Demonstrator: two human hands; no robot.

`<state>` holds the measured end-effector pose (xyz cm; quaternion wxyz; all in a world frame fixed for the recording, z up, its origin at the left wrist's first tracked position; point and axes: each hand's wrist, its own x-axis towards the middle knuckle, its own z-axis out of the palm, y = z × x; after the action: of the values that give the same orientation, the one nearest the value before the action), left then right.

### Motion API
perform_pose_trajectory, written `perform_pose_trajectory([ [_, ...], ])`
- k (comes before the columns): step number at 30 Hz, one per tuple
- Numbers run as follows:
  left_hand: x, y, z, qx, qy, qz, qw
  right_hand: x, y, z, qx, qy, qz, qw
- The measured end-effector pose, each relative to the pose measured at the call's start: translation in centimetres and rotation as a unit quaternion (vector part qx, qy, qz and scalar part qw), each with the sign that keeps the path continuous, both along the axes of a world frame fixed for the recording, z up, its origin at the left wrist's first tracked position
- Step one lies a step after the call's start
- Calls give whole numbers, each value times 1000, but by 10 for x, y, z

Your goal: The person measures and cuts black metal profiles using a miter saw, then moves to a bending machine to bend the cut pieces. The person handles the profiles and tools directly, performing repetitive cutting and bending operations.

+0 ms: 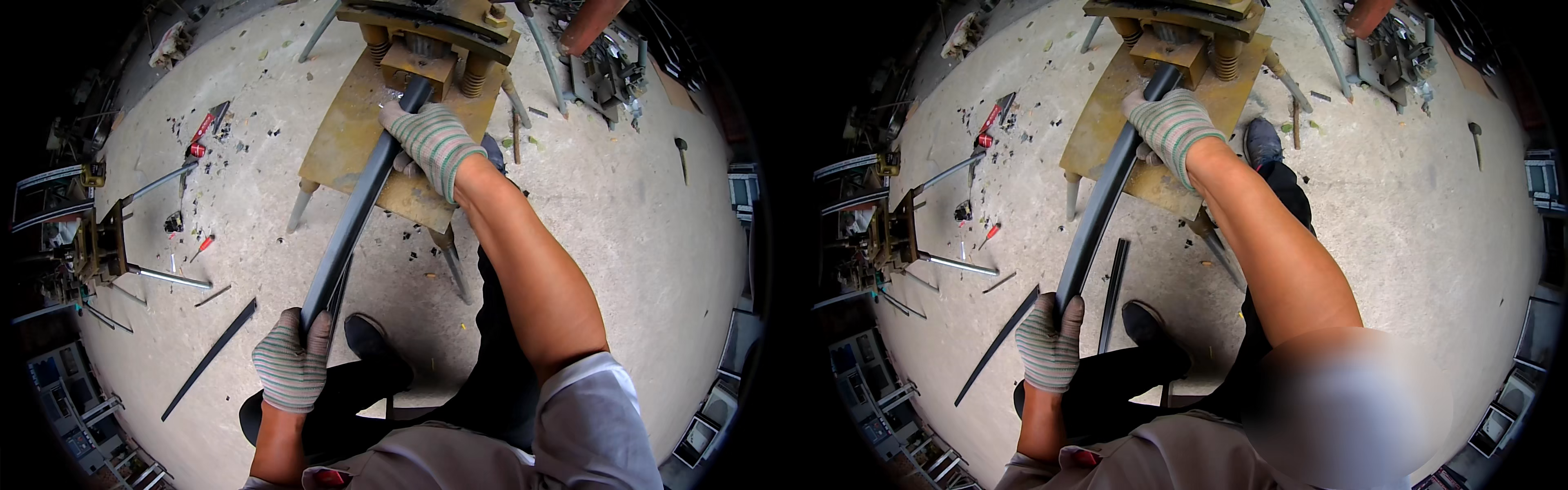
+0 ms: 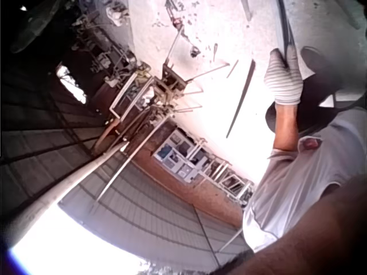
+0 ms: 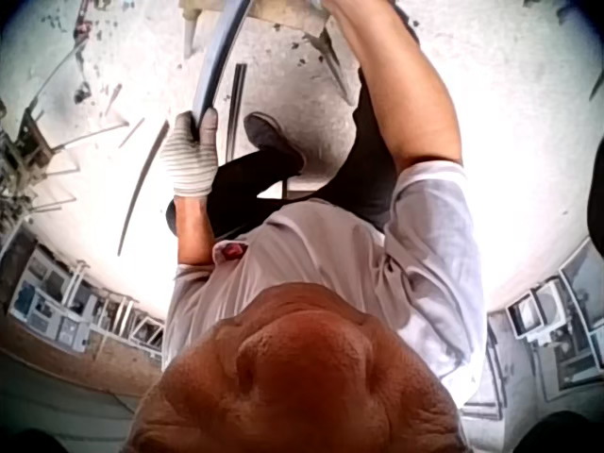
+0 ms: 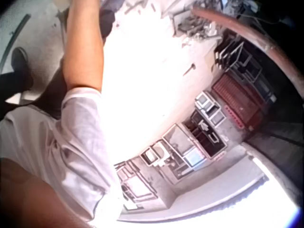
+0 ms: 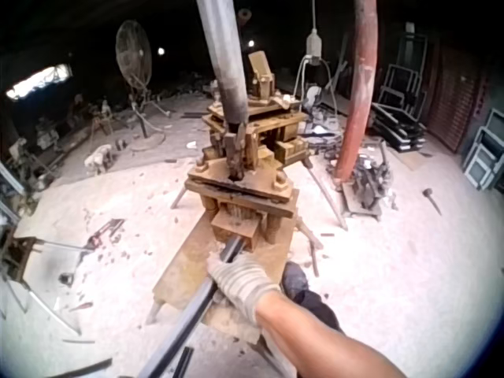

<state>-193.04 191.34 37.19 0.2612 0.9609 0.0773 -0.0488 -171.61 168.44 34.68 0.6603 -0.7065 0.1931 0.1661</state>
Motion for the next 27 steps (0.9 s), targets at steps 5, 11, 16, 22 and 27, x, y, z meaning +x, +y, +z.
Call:
perform_pose_trajectory([
  [5, 6, 3, 3, -13, 14, 8, 1000, 1, -1, 5, 11, 7, 10, 1000],
  [11, -1, -2, 5, -32, 29, 18, 999, -1, 0, 5, -6, 16, -3, 1000],
  [16, 7, 6, 11, -12, 18, 4, 1000, -1, 3, -1, 26, -5, -20, 999],
  [22, 15, 19, 13, -9, 41, 2, 999, -2, 9, 3, 37, 10, -39, 999],
  [27, 14, 22, 6, -37, 36, 2, 999, -5, 13, 10, 8, 19, -46, 999],
])
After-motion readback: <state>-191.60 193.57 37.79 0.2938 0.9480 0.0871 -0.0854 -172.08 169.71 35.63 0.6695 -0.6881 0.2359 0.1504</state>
